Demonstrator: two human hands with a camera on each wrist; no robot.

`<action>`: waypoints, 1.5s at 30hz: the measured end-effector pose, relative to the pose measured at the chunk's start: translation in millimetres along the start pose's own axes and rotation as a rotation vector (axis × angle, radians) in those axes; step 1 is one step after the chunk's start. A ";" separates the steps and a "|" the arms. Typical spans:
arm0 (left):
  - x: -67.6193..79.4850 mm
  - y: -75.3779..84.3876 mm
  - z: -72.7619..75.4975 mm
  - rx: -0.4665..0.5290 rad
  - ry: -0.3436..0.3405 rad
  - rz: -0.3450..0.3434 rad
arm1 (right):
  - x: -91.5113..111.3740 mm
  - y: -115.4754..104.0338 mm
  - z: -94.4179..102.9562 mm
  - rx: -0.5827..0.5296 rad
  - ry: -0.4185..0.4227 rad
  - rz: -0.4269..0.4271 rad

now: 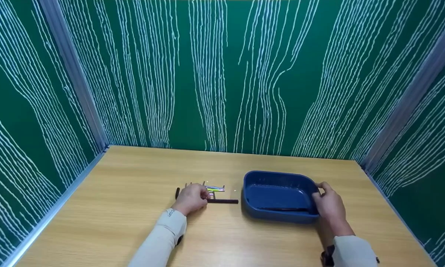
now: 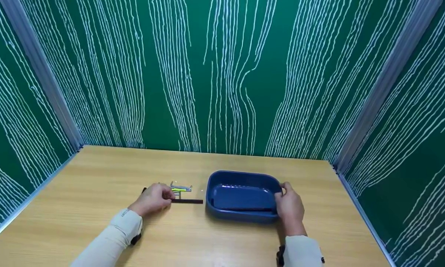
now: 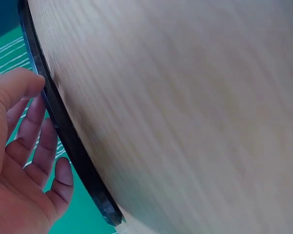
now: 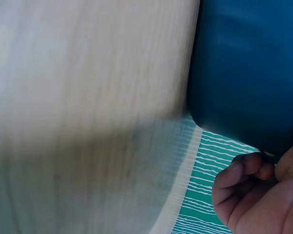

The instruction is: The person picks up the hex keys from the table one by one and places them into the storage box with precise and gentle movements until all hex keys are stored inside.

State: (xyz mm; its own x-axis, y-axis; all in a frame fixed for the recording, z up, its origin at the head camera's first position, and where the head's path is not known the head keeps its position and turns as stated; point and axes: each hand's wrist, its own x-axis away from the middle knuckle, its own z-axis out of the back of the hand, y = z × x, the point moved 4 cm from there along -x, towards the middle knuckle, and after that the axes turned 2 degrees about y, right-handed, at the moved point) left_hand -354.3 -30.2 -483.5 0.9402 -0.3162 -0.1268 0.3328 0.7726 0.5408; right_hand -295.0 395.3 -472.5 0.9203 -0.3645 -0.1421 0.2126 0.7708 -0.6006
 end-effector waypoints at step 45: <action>1.8 -5.7 -2.0 -0.147 -0.062 -0.055 | 1.5 2.0 -1.8 -0.041 -0.082 -0.050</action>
State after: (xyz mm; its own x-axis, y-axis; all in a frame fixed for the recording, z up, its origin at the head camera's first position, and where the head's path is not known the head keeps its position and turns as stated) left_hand -354.3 -34.0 -488.5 0.9153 -0.3906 -0.0986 0.3953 0.8238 0.4063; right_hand -293.8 395.3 -475.3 0.9329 -0.3570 -0.0474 0.2470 0.7301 -0.6372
